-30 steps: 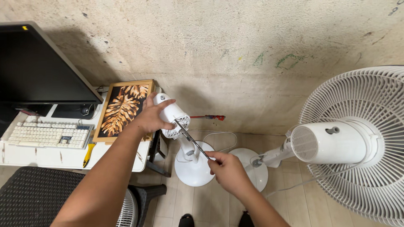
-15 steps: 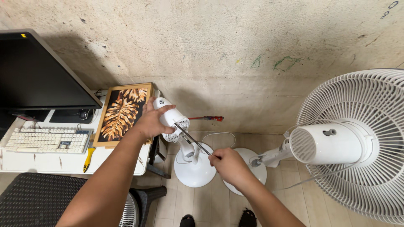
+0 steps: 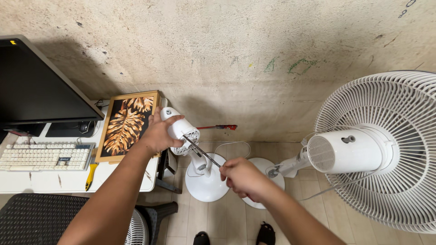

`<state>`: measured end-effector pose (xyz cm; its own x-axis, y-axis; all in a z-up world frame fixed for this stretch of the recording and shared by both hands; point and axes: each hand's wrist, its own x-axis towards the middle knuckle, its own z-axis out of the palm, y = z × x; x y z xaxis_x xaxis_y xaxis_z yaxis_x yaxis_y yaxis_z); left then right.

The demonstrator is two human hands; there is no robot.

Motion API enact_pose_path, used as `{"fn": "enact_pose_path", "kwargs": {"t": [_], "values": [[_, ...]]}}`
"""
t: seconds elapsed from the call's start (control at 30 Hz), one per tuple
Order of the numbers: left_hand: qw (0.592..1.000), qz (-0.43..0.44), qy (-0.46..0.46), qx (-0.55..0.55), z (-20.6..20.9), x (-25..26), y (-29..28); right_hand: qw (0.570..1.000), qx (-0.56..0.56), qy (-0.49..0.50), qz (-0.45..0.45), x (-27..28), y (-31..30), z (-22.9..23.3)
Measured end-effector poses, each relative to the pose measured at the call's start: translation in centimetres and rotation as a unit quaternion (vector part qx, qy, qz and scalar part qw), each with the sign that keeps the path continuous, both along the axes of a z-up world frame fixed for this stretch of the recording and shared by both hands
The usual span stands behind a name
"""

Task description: The person disassembles a white pedestal fan by removing the front grille, fan blades, and rear grille. They use a screwdriver to loosen screws and a brush to clean the motor housing. The components are placed on a nearby chair.

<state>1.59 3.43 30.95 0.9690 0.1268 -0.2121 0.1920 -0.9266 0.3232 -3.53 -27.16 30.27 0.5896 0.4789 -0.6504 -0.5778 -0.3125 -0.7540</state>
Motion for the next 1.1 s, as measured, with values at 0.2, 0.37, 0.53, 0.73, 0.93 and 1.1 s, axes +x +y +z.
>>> {"fn": "enact_pose_path", "kwargs": {"t": [0.2,0.37,0.53,0.73,0.93,1.1], "values": [[1.0,-0.005,-0.006,-0.006,-0.2,0.1,0.2,0.92,0.233,0.314,-0.024,0.2,-1.0,-0.7],[1.0,-0.002,-0.007,0.0,-0.3,0.1,0.2,0.995,0.061,0.08,-0.026,-1.2,0.7,-0.5],[1.0,0.007,-0.001,0.006,-0.6,0.3,0.0,0.881,-0.236,-0.402,0.084,-2.5,2.2,1.0],[1.0,0.009,-0.001,0.004,-0.6,0.2,0.0,0.718,-0.354,-0.589,0.111,-5.5,3.3,2.2],[1.0,0.013,-0.003,-0.022,-0.3,-0.3,-0.1,0.87,-0.26,-0.414,0.071,-3.2,2.0,2.9],[1.0,0.024,-0.009,-0.011,-0.2,-0.1,0.0,0.807,-0.274,-0.523,0.012,-3.1,2.3,1.4]]}}
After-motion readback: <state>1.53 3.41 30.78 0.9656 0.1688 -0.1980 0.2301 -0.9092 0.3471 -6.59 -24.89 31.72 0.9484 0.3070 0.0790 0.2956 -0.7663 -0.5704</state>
